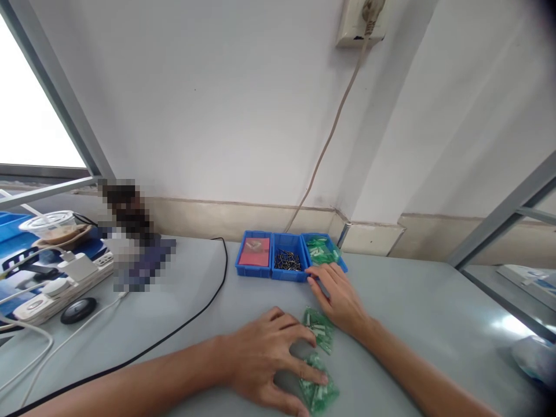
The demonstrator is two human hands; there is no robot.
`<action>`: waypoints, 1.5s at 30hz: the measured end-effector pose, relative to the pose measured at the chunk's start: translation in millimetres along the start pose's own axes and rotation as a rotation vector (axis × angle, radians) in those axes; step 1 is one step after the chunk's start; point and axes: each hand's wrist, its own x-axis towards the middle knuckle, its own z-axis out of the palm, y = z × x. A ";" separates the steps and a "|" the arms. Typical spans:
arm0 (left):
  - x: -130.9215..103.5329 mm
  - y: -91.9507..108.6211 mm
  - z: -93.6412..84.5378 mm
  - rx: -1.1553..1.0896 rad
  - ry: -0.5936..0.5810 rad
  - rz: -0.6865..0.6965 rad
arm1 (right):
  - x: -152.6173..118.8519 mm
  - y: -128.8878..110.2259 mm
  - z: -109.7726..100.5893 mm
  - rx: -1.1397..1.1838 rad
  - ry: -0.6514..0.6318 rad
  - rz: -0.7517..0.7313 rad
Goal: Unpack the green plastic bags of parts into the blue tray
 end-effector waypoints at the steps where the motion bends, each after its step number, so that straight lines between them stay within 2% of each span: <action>1: -0.1 -1.8 1.5 0.002 0.020 -0.008 | -0.8 -1.1 0.4 0.019 -0.019 -0.018; 5: -1.8 -21.0 3.4 0.058 0.152 -0.048 | -3.7 -4.2 1.5 0.075 -0.102 -0.059; 8: -3.4 -35.8 2.4 0.131 0.197 -0.165 | -4.6 -7.2 1.0 0.108 -0.201 -0.077; 11: -3.1 -41.4 1.2 0.164 0.250 -0.248 | -4.7 -12.1 -0.6 0.131 -0.277 -0.093; 16: 1.6 -35.1 -1.0 -0.087 0.380 -0.583 | -4.3 -24.6 -7.8 0.203 -0.367 -0.015; 18: 3.1 -32.9 -1.2 -0.179 0.388 -0.636 | -4.2 -30.4 -11.0 0.247 -0.383 0.010; 24: 1.1 -32.6 -0.2 -0.331 0.402 -0.610 | -5.7 -38.7 -8.1 0.260 -0.385 0.022; 27: 0.2 -31.7 -1.4 -0.276 0.407 -0.532 | -7.4 -35.5 -2.0 0.284 -0.361 0.035; 32: 2.0 -31.5 -5.0 -0.185 0.377 -0.533 | -8.4 -32.7 -0.4 0.328 -0.317 0.011; 35: 2.7 -32.8 -5.8 -0.179 0.389 -0.487 | -7.9 -34.1 -2.4 0.338 -0.309 0.001; 40: 2.0 -33.4 -6.0 -0.206 0.331 -0.472 | -4.6 -34.1 -4.1 0.411 -0.362 0.103; 45: 2.8 -34.2 -5.7 -0.364 0.344 -0.564 | -2.1 -29.4 -4.2 0.576 -0.425 0.259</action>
